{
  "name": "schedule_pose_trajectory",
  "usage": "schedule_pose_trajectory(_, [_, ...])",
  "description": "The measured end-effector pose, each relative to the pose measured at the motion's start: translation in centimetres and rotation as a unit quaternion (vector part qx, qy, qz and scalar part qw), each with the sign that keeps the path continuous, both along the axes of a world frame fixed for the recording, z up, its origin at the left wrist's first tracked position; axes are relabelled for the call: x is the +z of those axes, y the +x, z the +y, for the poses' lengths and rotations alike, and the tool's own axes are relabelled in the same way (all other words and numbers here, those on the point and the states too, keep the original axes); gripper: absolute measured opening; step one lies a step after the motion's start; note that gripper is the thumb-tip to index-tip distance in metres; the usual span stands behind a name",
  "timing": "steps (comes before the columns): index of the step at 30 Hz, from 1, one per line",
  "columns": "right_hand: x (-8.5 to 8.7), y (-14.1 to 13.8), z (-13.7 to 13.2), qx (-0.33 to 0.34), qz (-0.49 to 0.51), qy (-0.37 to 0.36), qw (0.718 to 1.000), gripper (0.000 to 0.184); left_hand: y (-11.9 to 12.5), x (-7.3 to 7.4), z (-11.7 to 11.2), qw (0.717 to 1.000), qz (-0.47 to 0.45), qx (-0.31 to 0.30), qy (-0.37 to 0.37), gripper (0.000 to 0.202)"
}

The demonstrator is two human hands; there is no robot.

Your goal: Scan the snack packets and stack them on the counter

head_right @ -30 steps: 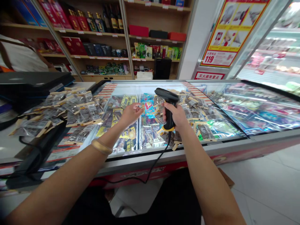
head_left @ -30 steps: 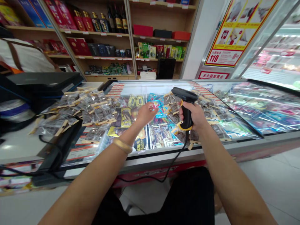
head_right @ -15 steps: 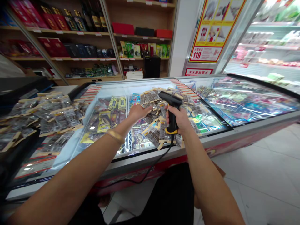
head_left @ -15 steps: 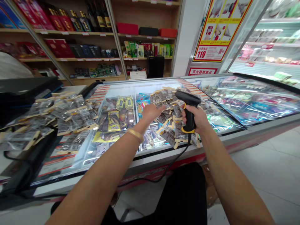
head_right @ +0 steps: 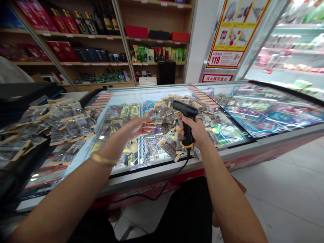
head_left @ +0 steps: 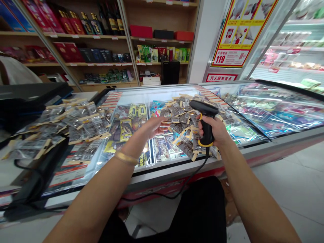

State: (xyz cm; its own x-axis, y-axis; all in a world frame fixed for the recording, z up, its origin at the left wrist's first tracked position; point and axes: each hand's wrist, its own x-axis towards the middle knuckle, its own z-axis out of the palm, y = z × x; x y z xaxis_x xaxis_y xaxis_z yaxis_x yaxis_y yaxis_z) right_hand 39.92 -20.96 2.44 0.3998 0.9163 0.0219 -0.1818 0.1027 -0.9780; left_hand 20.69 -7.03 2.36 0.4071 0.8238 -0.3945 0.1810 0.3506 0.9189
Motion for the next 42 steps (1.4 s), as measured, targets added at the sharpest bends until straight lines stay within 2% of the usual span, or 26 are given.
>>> schedule_pose_trajectory(3, [0.0,-0.7,0.3,0.014,0.002,-0.002,1.000,0.041,-1.7,0.1,-0.2,0.993,-0.078,-0.002,-0.084,0.010])
schedule_pose_trajectory(5, [0.0,-1.1,0.5,0.019,0.008,-0.006,1.000,0.042,-2.5,-0.1,-0.1,0.989,-0.114,0.013,-0.089,0.011])
schedule_pose_trajectory(11, [0.0,-2.4,0.6,0.051,-0.019,-0.031,0.998,0.041,-3.5,-1.5,1.0,0.968,-0.191,0.143,0.074,0.033])
schedule_pose_trajectory(15, [-0.5,-3.6,0.5,0.116,-0.078,-0.072,0.987,0.036,-3.9,-3.0,1.8,0.959,-0.191,0.160,0.135,0.041])
schedule_pose_trajectory(19, [-0.7,-4.5,0.7,0.141,-0.134,-0.089,0.977,0.033,-4.2,-3.8,2.1,0.961,-0.174,0.164,0.136,0.040])
schedule_pose_trajectory(29, [-0.5,-4.4,1.2,0.155,-0.172,-0.093,0.969,0.034,-4.2,-3.4,2.1,0.960,-0.157,0.178,0.146,0.036])
schedule_pose_trajectory(36, [-0.5,-4.5,1.1,0.148,-0.164,-0.096,0.971,0.033,-4.1,-3.7,2.1,0.962,-0.147,0.178,0.147,0.033])
schedule_pose_trajectory(39, [-0.2,-5.2,1.6,0.138,-0.139,-0.082,0.977,0.035,-4.4,-3.4,2.3,0.957,-0.120,0.188,0.186,0.029])
schedule_pose_trajectory(42, [0.5,-6.9,2.9,0.133,-0.110,-0.052,0.984,0.037,-6.0,-2.4,3.1,0.938,-0.103,0.206,0.258,0.034])
